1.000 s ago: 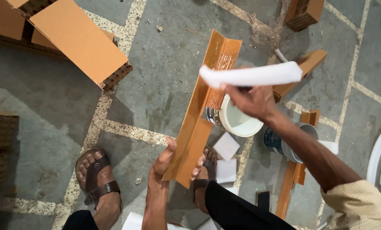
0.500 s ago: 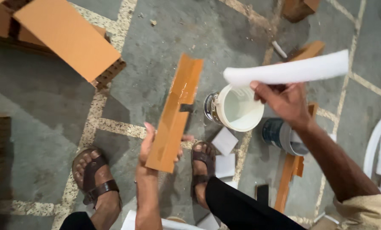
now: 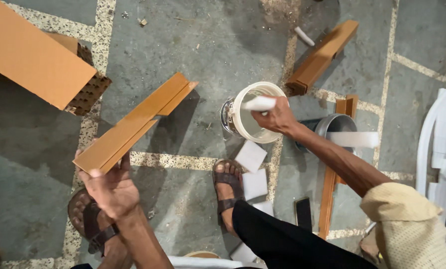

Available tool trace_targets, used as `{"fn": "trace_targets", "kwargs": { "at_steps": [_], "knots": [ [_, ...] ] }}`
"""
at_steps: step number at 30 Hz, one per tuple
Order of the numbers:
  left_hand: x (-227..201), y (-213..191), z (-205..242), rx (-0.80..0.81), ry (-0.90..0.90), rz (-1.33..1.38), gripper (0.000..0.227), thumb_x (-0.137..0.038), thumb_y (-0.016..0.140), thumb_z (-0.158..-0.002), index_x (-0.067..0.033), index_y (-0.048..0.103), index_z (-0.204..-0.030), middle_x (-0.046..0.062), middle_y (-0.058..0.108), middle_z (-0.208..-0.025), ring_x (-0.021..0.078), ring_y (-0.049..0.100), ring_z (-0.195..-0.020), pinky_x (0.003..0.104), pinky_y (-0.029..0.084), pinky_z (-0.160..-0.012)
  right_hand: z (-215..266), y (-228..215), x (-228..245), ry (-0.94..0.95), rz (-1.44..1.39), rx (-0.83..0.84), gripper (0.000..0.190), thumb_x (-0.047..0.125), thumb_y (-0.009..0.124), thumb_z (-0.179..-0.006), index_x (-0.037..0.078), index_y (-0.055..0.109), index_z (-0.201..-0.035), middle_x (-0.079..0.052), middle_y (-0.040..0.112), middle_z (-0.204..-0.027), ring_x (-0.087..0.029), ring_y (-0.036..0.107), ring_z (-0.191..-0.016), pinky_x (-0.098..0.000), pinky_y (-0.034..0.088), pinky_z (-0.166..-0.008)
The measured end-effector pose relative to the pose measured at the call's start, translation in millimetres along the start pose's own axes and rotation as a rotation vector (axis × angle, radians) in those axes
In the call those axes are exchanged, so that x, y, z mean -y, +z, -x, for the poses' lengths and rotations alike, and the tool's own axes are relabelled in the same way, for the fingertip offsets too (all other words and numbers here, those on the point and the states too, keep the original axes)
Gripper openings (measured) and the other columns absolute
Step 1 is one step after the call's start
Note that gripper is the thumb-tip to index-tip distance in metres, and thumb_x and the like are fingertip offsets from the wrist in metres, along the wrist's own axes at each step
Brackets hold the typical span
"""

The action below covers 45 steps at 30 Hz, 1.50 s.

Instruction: The person sits on a chair and repeatedly applies a white substance from a bucket onto thin wooden strips using a white foam applicator. They handle multiple strips one by one, coating their surfaces and edges before placing them aside.

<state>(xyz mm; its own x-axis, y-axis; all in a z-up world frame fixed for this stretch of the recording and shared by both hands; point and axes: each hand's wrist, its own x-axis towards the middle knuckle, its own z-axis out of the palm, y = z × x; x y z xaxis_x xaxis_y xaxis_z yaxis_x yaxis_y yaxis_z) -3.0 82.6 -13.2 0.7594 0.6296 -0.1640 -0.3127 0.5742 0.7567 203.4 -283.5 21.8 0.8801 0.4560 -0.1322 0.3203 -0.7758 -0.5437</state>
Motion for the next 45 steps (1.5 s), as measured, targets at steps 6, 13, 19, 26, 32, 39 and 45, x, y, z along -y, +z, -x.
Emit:
{"fn": "trace_targets", "kwargs": {
  "at_steps": [6, 13, 19, 26, 32, 39, 45],
  "knots": [
    [7, 4, 5, 0.081, 0.187, -0.201, 0.064, -0.018, 0.069, -0.113, -0.0146, 0.025, -0.16, 0.017, 0.043, -0.16, 0.0254, 0.055, -0.137, 0.043, 0.056, -0.109, -11, -12, 14, 0.422, -0.317, 0.21, 0.03, 0.013, 0.076, -0.081, -0.004, 0.069, -0.106, -0.016, 0.075, -0.083, -0.023, 0.074, -0.067, -0.0336, 0.059, -0.054],
    [1, -8, -2, -0.065, 0.252, -0.303, 0.066, -0.047, 0.075, -0.107, -0.0039, 0.042, -0.145, 0.013, 0.057, -0.135, 0.0227, 0.067, -0.123, 0.04, 0.062, -0.097, -3, -73, -17, 0.649, -0.781, 0.1, 0.03, 0.011, 0.07, -0.094, -0.014, 0.065, -0.109, -0.016, 0.07, -0.082, -0.015, 0.068, -0.063, -0.0261, 0.056, -0.054],
    [-12, 8, -3, -0.056, 0.349, -0.537, 0.083, -0.048, 0.074, -0.098, -0.0061, 0.038, -0.16, 0.011, 0.058, -0.142, 0.0156, 0.063, -0.098, 0.034, 0.063, -0.081, 13, -52, -62, 0.75, -0.968, 0.1, 0.027, 0.009, 0.068, -0.097, -0.014, 0.062, -0.108, -0.011, 0.067, -0.079, -0.014, 0.065, -0.06, -0.0244, 0.054, -0.053],
    [-22, 40, 0, 0.004, 0.12, -0.355, 0.061, -0.017, 0.051, -0.107, -0.0038, 0.028, -0.162, 0.006, 0.054, -0.133, 0.0122, 0.054, -0.106, 0.025, 0.049, -0.092, 23, -44, -80, 0.63, -1.262, 0.325, 0.022, 0.014, 0.065, -0.096, -0.003, 0.068, -0.084, -0.007, 0.068, -0.064, -0.016, 0.064, -0.052, -0.0262, 0.049, -0.045],
    [-27, 44, -2, 0.059, 0.169, -0.432, 0.044, -0.008, 0.043, -0.114, -0.0022, 0.044, -0.158, 0.009, 0.056, -0.147, 0.012, 0.06, -0.114, 0.024, 0.052, -0.097, 17, -51, 4, 0.285, -1.356, 0.328, 0.036, 0.004, 0.068, -0.106, -0.004, 0.069, -0.071, -0.017, 0.072, -0.07, -0.026, 0.075, -0.073, -0.0362, 0.061, -0.067],
    [-32, 47, 4, 0.097, 0.281, -0.611, 0.045, 0.005, 0.059, -0.106, -0.0009, 0.055, -0.151, 0.015, 0.062, -0.141, 0.013, 0.061, -0.103, 0.024, 0.053, -0.091, -1, -16, 161, -0.019, -0.732, 0.208, 0.03, 0.011, 0.074, -0.089, -0.002, 0.067, -0.115, -0.018, 0.077, -0.103, -0.023, 0.08, -0.088, -0.0387, 0.068, -0.075],
    [-48, 60, 8, 0.141, 0.212, -0.462, 0.068, 0.004, 0.062, -0.099, 0.0028, 0.03, -0.159, 0.022, 0.059, -0.146, 0.0256, 0.066, -0.128, 0.034, 0.056, -0.107, -16, 0, 231, -0.505, -0.396, 0.081, 0.031, 0.009, 0.073, -0.093, -0.006, 0.068, -0.119, -0.018, 0.076, -0.109, -0.024, 0.077, -0.094, -0.0335, 0.064, -0.079]
  ]
}}
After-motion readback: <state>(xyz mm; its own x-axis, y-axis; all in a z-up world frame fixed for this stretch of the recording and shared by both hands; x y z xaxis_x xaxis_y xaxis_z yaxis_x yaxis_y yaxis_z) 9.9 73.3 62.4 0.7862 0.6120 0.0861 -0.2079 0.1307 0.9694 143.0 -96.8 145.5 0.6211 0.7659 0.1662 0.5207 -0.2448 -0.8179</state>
